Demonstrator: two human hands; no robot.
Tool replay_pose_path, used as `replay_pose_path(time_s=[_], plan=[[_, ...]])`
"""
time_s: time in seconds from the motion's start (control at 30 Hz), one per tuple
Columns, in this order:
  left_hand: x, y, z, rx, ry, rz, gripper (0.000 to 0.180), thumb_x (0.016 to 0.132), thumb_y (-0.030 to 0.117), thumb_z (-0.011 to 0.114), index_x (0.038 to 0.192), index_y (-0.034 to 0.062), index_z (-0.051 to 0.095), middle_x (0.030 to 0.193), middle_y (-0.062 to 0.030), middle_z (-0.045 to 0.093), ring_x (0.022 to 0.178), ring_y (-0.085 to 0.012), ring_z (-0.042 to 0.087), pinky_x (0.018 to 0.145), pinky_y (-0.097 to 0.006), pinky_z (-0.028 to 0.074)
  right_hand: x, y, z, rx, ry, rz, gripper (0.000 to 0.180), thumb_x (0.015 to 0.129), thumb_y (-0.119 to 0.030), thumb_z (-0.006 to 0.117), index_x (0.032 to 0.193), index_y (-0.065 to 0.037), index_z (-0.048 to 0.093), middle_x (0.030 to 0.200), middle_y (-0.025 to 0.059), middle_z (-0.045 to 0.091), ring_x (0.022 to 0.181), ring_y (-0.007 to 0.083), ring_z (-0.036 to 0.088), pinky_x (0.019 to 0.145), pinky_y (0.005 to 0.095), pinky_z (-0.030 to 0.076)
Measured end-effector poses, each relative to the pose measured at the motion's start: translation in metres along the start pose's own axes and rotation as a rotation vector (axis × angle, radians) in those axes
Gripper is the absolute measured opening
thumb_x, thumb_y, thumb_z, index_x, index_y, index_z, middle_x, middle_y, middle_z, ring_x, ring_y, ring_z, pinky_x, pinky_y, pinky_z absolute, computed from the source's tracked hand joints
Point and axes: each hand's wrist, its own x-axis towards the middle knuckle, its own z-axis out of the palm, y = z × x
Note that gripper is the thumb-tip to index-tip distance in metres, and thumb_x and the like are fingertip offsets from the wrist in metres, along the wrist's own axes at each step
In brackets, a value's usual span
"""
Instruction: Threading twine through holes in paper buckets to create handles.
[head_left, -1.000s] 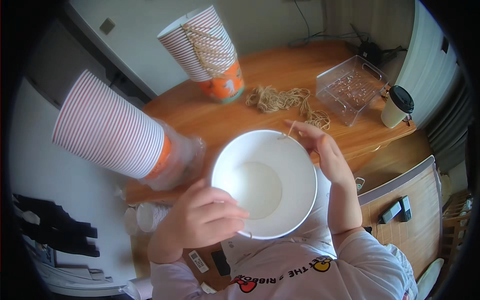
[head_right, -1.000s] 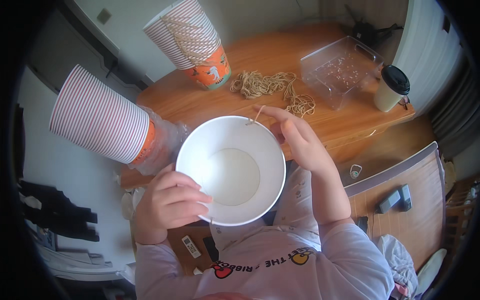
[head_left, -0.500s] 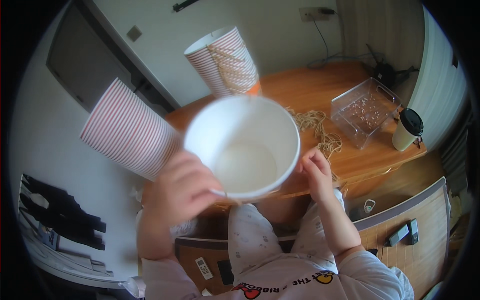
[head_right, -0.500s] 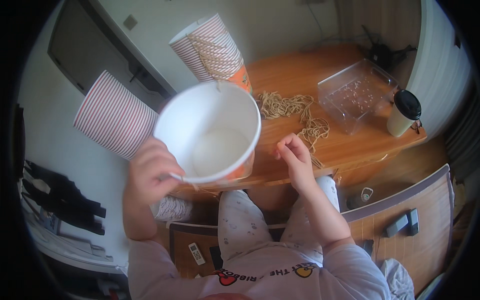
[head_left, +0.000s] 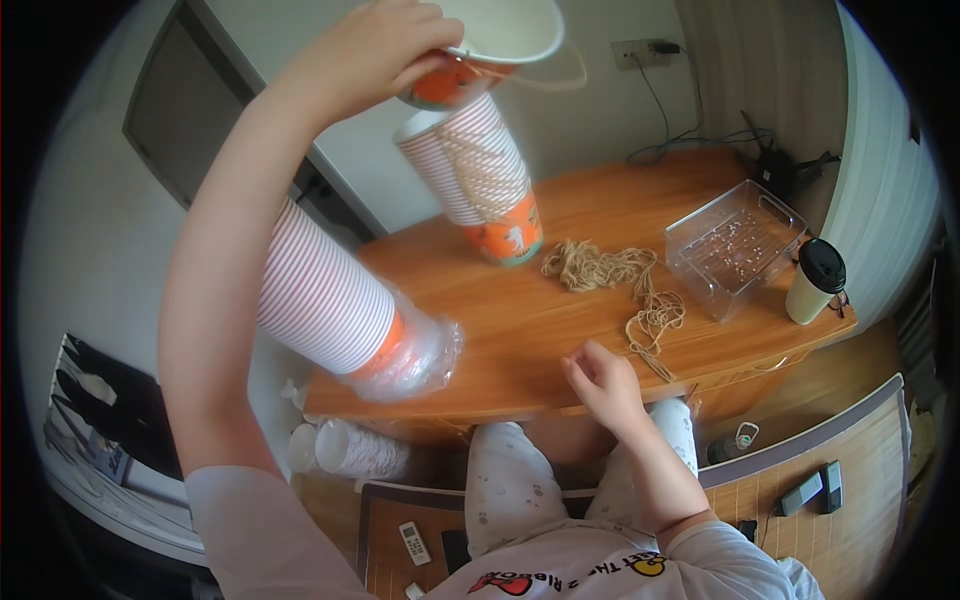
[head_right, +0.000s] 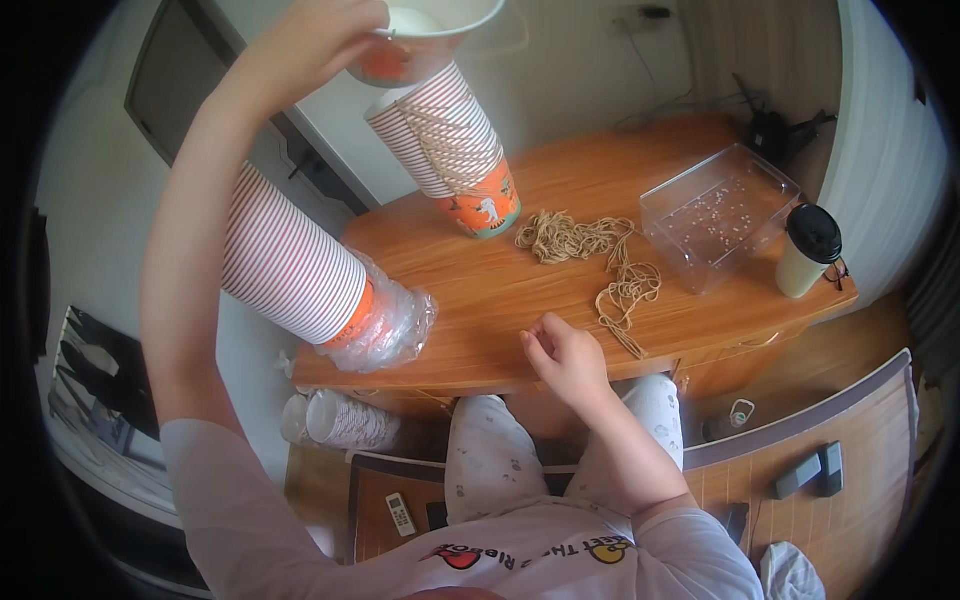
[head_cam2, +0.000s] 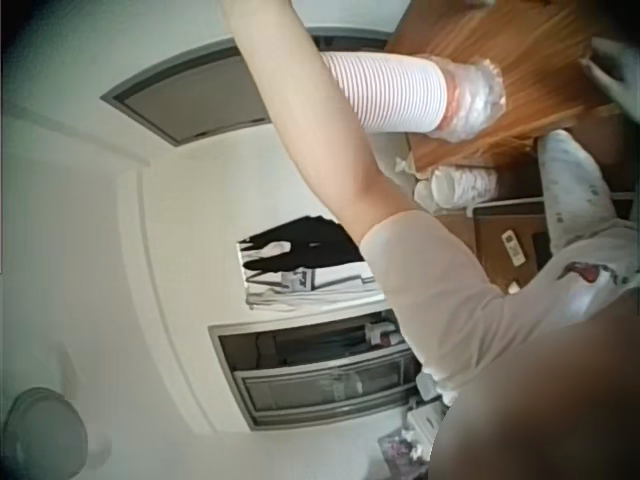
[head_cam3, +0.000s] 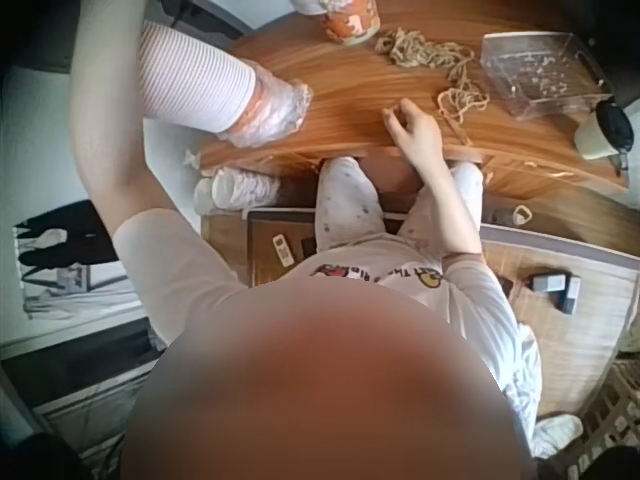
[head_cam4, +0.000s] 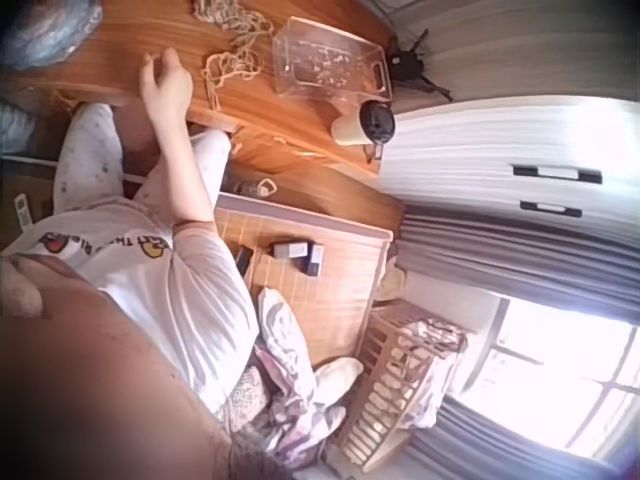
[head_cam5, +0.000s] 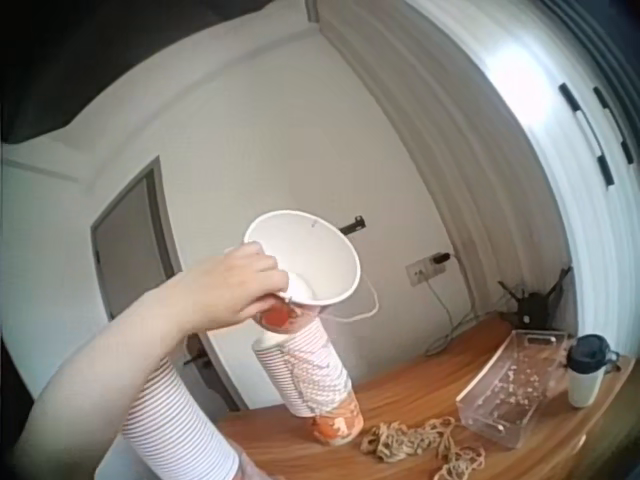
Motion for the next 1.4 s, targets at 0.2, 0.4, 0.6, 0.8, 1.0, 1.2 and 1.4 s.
replay_pose_path(time_s=[0.2, 0.4, 0.6, 0.8, 1.0, 1.2, 1.4], plan=[[0.028, -0.022, 0.063, 0.165, 0.024, -0.06, 0.014, 0.091, 0.021, 0.059, 0.102, 0.0114, 0.06, 0.105, -0.0049, 0.061, 0.11, -0.0252, 0.055, 0.095, -0.04, 0.045, -0.001, 0.002, -0.002, -0.015, 0.006, -0.041, 0.022, 0.09, -0.028, 0.065, 0.084, -0.008, 0.061, 0.057, 0.0091, 0.058, 0.053, 0.0271, 0.06, 0.052, 0.0383, 0.046], [0.01, -0.055, 0.124, -0.102, 0.308, -0.207, 0.017, 0.093, 0.017, 0.052, 0.104, 0.0054, 0.058, 0.113, -0.0136, 0.061, 0.113, -0.0328, 0.053, 0.099, -0.044, 0.042, -0.003, 0.003, 0.002, -0.032, 0.002, -0.083, 0.021, 0.09, -0.028, 0.065, 0.084, -0.008, 0.062, 0.058, 0.0094, 0.059, 0.055, 0.029, 0.062, 0.053, 0.0406, 0.047], [-0.005, -0.053, 0.173, -0.585, 0.274, -0.53, 0.023, 0.093, 0.019, 0.046, 0.105, 0.0021, 0.057, 0.113, -0.0191, 0.06, 0.108, -0.0398, 0.053, 0.097, -0.046, 0.043, -0.004, 0.005, 0.002, -0.042, 0.014, -0.094, 0.022, 0.09, -0.029, 0.065, 0.084, -0.008, 0.062, 0.058, 0.0093, 0.059, 0.055, 0.0292, 0.062, 0.052, 0.0406, 0.048], [-0.015, -0.037, 0.214, -0.838, 0.584, -0.678, 0.023, 0.091, 0.012, 0.047, 0.11, 0.0017, 0.054, 0.113, -0.0215, 0.06, 0.107, -0.0391, 0.057, 0.095, -0.045, 0.046, -0.002, 0.002, 0.002, -0.065, -0.006, -0.1, 0.021, 0.09, -0.028, 0.065, 0.084, -0.008, 0.062, 0.058, 0.0092, 0.059, 0.055, 0.0292, 0.062, 0.052, 0.0403, 0.047], [-0.02, 0.006, 0.244, -0.639, 0.844, -0.721, 0.027, 0.094, 0.008, 0.051, 0.12, 0.0005, 0.051, 0.119, -0.0217, 0.057, 0.114, -0.0365, 0.055, 0.098, -0.043, 0.045, -0.003, 0.003, 0.003, -0.066, 0.008, -0.118, 0.021, 0.09, -0.028, 0.065, 0.084, -0.008, 0.062, 0.058, 0.009, 0.06, 0.054, 0.0285, 0.062, 0.052, 0.0394, 0.047], [-0.026, 0.03, 0.258, -0.504, 1.011, -0.564, 0.035, 0.093, 0.007, 0.052, 0.128, 0.0039, 0.048, 0.137, -0.0196, 0.049, 0.127, -0.0388, 0.046, 0.106, -0.044, 0.041, -0.004, 0.001, 0.003, -0.062, -0.004, -0.116, 0.021, 0.09, -0.027, 0.066, 0.083, -0.008, 0.062, 0.057, 0.0078, 0.059, 0.053, 0.0277, 0.062, 0.051, 0.0387, 0.047], [-0.024, 0.044, 0.258, -0.35, 0.909, -0.586, 0.038, 0.093, 0.008, 0.055, 0.13, 0.0061, 0.047, 0.142, -0.0171, 0.046, 0.133, -0.0389, 0.04, 0.112, -0.047, 0.034, -0.004, 0.003, 0.006, -0.116, 0.017, -0.143, 0.02, 0.089, -0.027, 0.067, 0.082, -0.008, 0.062, 0.056, 0.0069, 0.059, 0.052, 0.0274, 0.061, 0.05, 0.0382, 0.047]])
